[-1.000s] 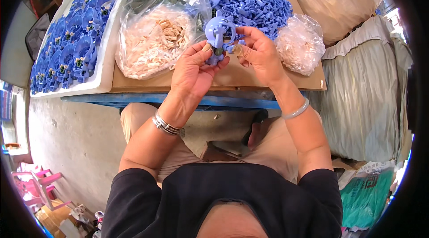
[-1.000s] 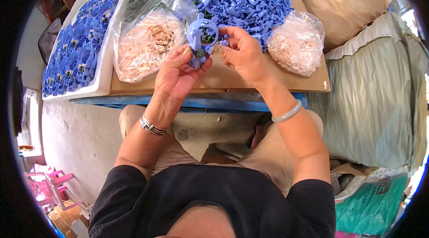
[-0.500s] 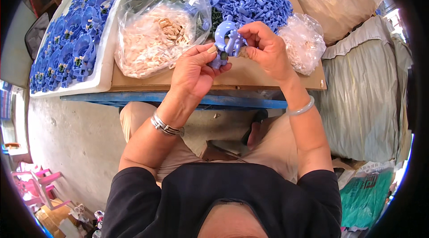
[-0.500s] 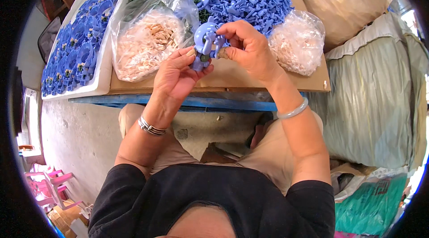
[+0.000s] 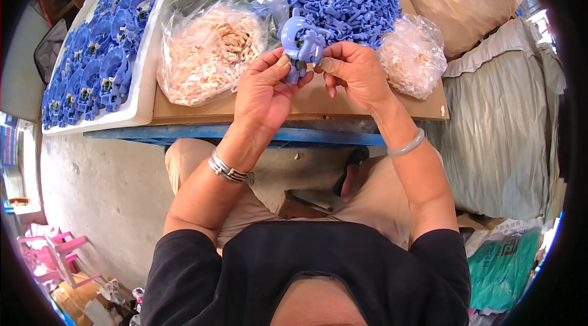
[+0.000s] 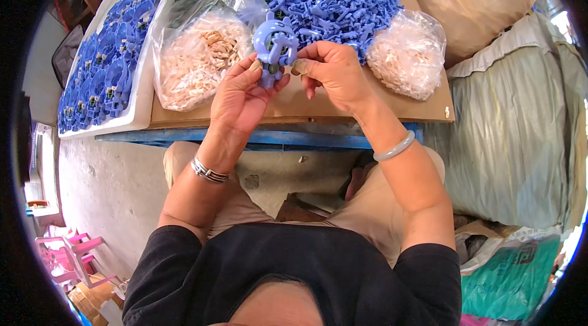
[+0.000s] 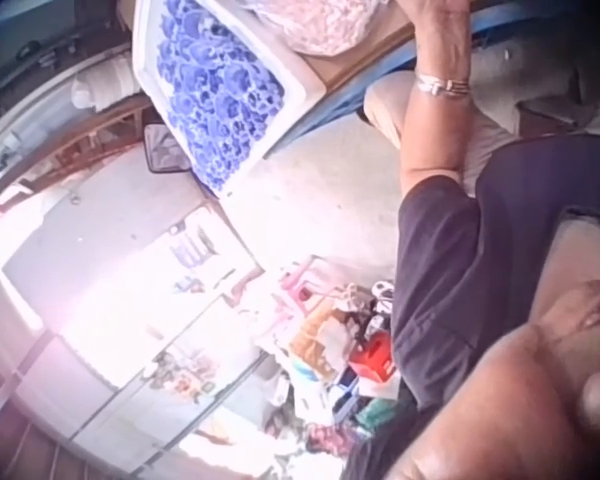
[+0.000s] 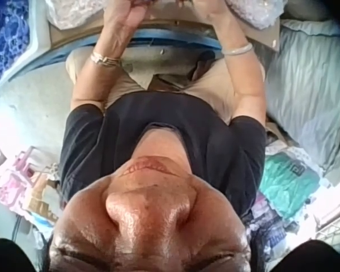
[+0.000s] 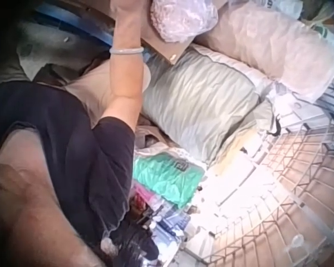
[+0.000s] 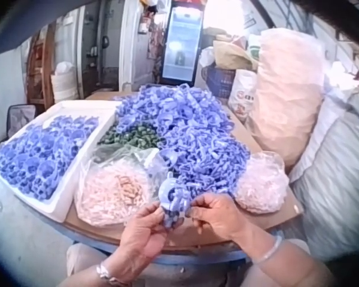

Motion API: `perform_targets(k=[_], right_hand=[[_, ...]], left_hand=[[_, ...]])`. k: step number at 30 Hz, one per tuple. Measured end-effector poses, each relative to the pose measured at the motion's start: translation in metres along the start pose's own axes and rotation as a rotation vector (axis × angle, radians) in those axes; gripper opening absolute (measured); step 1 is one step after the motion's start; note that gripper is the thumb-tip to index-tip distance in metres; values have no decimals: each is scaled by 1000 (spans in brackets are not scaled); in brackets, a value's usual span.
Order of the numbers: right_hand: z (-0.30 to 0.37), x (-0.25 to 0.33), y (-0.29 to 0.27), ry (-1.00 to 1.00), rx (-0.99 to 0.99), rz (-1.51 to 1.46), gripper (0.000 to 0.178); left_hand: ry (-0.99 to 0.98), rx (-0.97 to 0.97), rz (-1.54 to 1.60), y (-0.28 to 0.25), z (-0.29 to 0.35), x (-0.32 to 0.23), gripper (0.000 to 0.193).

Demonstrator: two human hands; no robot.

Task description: Manually assembling small plastic toy components at a workbench.

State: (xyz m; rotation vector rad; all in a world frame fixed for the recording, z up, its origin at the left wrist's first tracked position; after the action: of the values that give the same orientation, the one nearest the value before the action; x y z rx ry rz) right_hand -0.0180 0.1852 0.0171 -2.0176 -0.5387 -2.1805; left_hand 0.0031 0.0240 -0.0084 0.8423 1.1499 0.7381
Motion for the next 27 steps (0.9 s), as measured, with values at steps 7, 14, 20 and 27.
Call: perform_targets(k=[7, 14, 20, 27], right_hand=[[2, -3, 6, 6, -21, -92, 13], [0, -5, 1, -145, -3, 198, 12], [-3, -4, -4, -75, 16, 194, 12], [2, -2, 7, -26, -36, 147, 16]], left_hand=[[30, 20, -32, 2, 2, -1, 23], [28, -6, -50, 0, 2, 2, 22], [17, 11, -25, 0, 1, 4, 23], [248, -24, -161, -1, -1, 7, 20]])
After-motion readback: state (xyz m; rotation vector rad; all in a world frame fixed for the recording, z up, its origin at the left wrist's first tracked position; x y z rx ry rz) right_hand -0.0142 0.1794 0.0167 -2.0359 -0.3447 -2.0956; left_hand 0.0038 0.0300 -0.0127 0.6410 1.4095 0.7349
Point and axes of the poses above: each hand's wrist, its own z-axis away from the middle knuckle, its own y-axis out of the palm, x = y × z, the point moved 1 cm from there along -z, towards the middle knuckle, and after that the axes turned 1 degree about -z, right-handed, at the moved point
